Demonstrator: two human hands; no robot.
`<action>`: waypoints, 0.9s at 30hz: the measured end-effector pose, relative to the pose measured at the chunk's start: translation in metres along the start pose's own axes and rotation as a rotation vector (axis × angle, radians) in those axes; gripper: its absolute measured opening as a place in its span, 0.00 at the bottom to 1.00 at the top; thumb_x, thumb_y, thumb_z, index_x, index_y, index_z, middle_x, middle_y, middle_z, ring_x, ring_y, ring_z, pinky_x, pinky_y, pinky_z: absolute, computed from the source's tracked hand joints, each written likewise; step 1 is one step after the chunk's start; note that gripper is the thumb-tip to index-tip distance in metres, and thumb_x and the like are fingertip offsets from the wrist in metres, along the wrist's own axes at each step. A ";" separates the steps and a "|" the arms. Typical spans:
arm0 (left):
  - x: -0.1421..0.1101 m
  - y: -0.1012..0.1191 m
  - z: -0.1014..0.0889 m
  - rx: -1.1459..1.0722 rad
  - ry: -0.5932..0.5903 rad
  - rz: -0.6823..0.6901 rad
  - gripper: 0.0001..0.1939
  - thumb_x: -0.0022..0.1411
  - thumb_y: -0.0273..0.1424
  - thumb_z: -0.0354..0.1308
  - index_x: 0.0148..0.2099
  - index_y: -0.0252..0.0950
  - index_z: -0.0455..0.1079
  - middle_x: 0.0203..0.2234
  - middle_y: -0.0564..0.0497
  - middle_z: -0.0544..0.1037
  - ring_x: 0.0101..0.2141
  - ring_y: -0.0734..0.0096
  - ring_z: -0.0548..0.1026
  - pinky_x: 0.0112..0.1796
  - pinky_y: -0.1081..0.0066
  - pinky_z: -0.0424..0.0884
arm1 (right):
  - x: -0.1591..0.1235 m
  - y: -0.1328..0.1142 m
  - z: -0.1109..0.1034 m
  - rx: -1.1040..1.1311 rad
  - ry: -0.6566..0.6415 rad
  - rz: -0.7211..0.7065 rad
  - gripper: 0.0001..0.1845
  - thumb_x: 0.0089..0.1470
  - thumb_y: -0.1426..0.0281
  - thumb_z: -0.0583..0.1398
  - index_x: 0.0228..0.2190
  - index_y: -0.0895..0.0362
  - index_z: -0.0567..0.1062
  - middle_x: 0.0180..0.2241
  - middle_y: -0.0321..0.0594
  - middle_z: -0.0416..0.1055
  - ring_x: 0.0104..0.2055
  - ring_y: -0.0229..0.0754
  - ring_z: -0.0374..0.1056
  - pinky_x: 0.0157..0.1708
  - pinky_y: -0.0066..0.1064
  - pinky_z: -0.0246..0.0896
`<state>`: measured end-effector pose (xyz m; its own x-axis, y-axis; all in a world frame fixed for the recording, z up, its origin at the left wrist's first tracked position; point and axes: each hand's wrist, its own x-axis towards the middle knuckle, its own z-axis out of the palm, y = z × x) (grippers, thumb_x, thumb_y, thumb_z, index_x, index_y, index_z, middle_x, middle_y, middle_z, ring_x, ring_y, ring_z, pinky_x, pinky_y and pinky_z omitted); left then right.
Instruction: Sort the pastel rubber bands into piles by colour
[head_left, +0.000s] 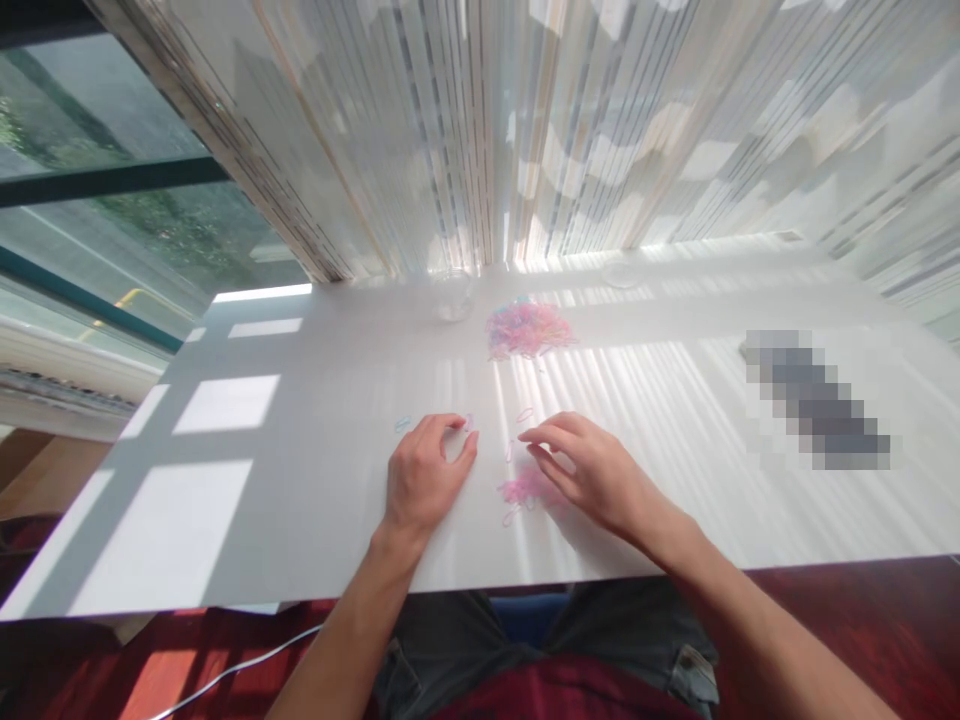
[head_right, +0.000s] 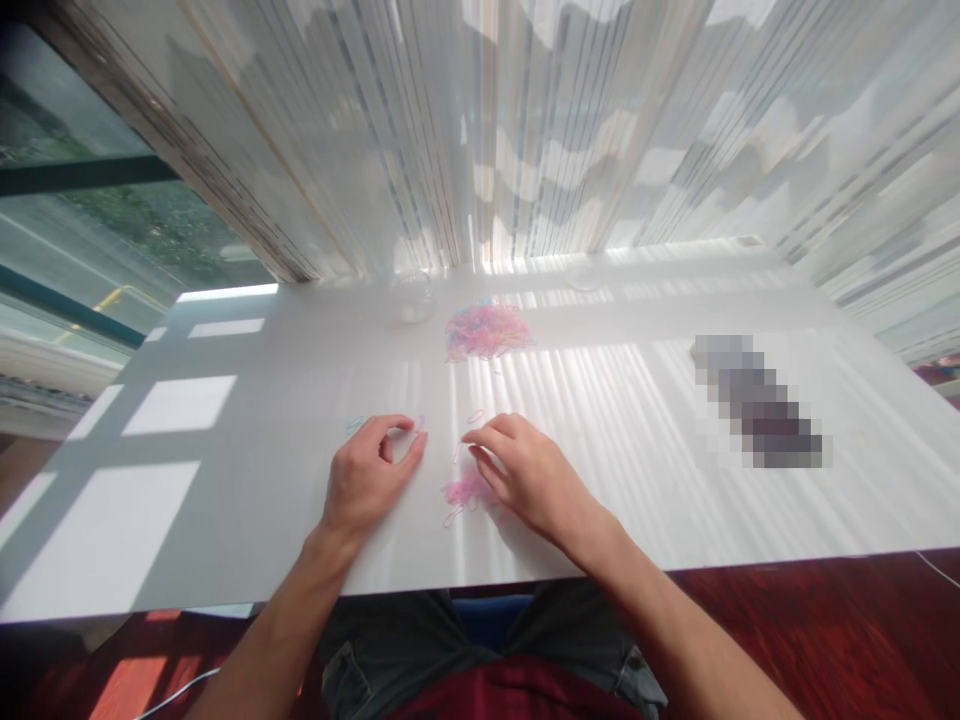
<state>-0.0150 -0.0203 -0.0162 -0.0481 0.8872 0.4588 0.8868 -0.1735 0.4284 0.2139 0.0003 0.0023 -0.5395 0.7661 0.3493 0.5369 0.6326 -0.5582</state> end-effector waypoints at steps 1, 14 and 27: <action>0.000 0.000 0.000 -0.001 -0.004 -0.006 0.04 0.62 0.28 0.64 0.41 0.37 0.75 0.28 0.54 0.78 0.24 0.73 0.72 0.29 0.73 0.67 | 0.009 0.003 0.000 -0.018 -0.081 -0.052 0.11 0.66 0.75 0.56 0.45 0.57 0.77 0.40 0.46 0.75 0.41 0.46 0.73 0.39 0.38 0.70; -0.001 -0.006 0.007 -0.014 0.019 0.020 0.02 0.65 0.26 0.63 0.39 0.37 0.74 0.32 0.53 0.82 0.27 0.71 0.76 0.31 0.72 0.66 | 0.034 0.013 0.005 -0.097 -0.258 -0.130 0.11 0.65 0.77 0.51 0.36 0.59 0.72 0.35 0.44 0.67 0.34 0.42 0.63 0.34 0.35 0.62; -0.002 -0.003 0.003 0.016 0.047 0.025 0.04 0.66 0.28 0.58 0.39 0.38 0.74 0.31 0.52 0.81 0.26 0.71 0.75 0.29 0.72 0.65 | 0.021 0.009 -0.030 1.125 -0.088 0.657 0.20 0.55 0.54 0.66 0.31 0.54 0.67 0.32 0.36 0.61 0.30 0.35 0.58 0.23 0.25 0.56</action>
<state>-0.0160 -0.0207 -0.0209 -0.0470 0.8616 0.5054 0.8951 -0.1882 0.4042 0.2272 0.0256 0.0273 -0.4491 0.8566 -0.2541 -0.0955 -0.3288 -0.9396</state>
